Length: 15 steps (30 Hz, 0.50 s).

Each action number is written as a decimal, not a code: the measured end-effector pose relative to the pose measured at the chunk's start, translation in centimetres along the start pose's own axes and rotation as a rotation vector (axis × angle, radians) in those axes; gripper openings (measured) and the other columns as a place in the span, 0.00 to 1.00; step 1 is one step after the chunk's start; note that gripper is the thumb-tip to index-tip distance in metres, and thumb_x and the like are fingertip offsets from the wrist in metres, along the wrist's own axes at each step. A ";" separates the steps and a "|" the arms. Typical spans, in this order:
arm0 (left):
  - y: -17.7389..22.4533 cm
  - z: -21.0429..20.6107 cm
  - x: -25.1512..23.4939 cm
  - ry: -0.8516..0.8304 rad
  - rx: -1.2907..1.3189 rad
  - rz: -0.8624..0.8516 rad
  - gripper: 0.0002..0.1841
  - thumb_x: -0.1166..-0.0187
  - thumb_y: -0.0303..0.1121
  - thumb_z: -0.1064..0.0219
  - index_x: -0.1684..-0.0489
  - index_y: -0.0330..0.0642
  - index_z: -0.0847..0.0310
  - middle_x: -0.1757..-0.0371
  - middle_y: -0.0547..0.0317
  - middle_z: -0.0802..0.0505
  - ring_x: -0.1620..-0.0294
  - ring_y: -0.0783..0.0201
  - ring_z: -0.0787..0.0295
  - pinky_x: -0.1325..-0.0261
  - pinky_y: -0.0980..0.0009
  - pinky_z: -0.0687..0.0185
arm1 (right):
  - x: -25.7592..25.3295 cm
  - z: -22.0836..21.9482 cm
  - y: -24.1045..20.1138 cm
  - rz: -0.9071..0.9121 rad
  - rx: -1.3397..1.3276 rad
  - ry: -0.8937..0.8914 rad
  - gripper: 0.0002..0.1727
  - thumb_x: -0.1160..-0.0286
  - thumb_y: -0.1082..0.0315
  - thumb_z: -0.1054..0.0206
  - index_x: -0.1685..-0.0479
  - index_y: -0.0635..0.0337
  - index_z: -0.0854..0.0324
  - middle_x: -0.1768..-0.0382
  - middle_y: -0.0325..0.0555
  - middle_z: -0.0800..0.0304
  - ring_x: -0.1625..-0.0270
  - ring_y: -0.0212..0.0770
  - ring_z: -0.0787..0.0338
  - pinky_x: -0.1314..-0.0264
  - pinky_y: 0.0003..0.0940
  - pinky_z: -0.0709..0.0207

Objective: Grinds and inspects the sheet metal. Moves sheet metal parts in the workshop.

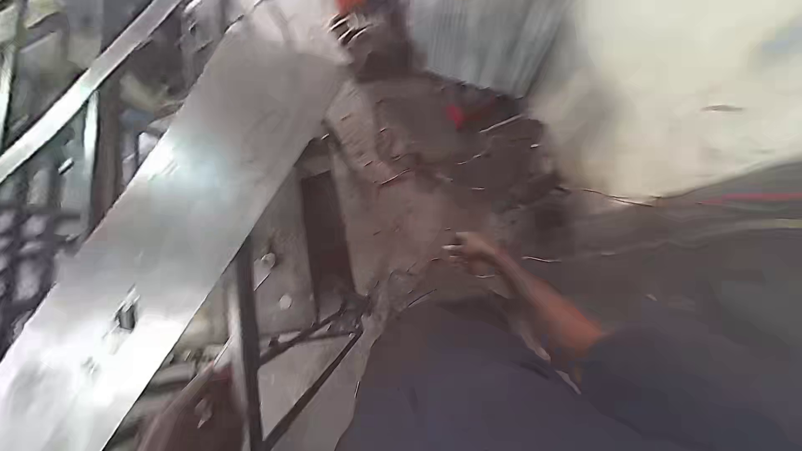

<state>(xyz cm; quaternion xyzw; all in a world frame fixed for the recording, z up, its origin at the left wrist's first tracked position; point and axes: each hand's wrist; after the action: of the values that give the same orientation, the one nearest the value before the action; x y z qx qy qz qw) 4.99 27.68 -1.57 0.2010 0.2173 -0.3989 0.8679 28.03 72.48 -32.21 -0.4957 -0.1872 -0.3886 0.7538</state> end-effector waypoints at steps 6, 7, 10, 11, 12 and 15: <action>5.7 -15.4 4.4 -0.490 0.306 0.336 0.13 0.18 0.41 0.32 0.56 0.41 0.06 0.60 0.59 0.02 0.59 0.68 0.04 0.48 0.63 0.06 | -1.4 3.4 12.1 -0.306 0.192 -0.133 0.28 0.16 0.49 0.34 0.39 0.71 0.20 0.48 0.72 0.13 0.46 0.68 0.11 0.40 0.69 0.22; 5.6 -18.7 5.8 -0.672 0.260 0.432 0.15 0.17 0.44 0.34 0.51 0.44 0.06 0.56 0.59 0.02 0.55 0.65 0.04 0.44 0.57 0.07 | -1.7 3.7 13.6 -0.335 0.191 -0.190 0.27 0.16 0.50 0.34 0.40 0.70 0.20 0.50 0.70 0.12 0.50 0.65 0.10 0.42 0.66 0.20; 4.1 -27.9 9.3 -1.004 0.193 0.643 0.18 0.17 0.48 0.36 0.44 0.46 0.09 0.50 0.56 0.03 0.46 0.59 0.05 0.34 0.49 0.13 | -2.3 5.6 17.2 -0.368 0.217 -0.257 0.26 0.16 0.49 0.34 0.41 0.68 0.20 0.51 0.67 0.11 0.51 0.62 0.09 0.44 0.64 0.18; 3.6 -30.7 9.9 -1.071 0.176 0.680 0.19 0.16 0.48 0.36 0.41 0.46 0.10 0.47 0.55 0.03 0.42 0.58 0.06 0.31 0.48 0.15 | -2.3 6.6 18.0 -0.373 0.221 -0.231 0.26 0.16 0.49 0.34 0.40 0.67 0.19 0.49 0.68 0.12 0.48 0.64 0.10 0.41 0.66 0.21; 2.9 -32.9 10.5 -1.128 0.163 0.715 0.20 0.16 0.48 0.37 0.37 0.46 0.12 0.43 0.53 0.04 0.38 0.56 0.07 0.28 0.47 0.18 | -2.1 7.5 18.6 -0.382 0.203 -0.190 0.25 0.15 0.50 0.34 0.39 0.67 0.18 0.46 0.70 0.12 0.44 0.67 0.11 0.37 0.69 0.23; -0.3 -38.6 12.7 -1.215 0.174 0.852 0.24 0.16 0.47 0.35 0.30 0.42 0.17 0.35 0.46 0.08 0.29 0.49 0.13 0.22 0.44 0.25 | 0.3 9.1 19.2 -0.453 0.025 0.008 0.24 0.15 0.52 0.35 0.37 0.65 0.20 0.46 0.68 0.12 0.48 0.64 0.09 0.42 0.66 0.19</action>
<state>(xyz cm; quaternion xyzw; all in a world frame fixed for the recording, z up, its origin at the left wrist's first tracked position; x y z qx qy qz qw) 3.85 40.03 -40.25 0.0797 -0.4297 -0.0844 0.8955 43.96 84.42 -39.63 -0.4301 -0.2957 -0.5476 0.6540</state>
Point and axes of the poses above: each hand's wrist, its own x-axis away from the middle knuckle, its own z-axis out of the back of the hand, y = z × x
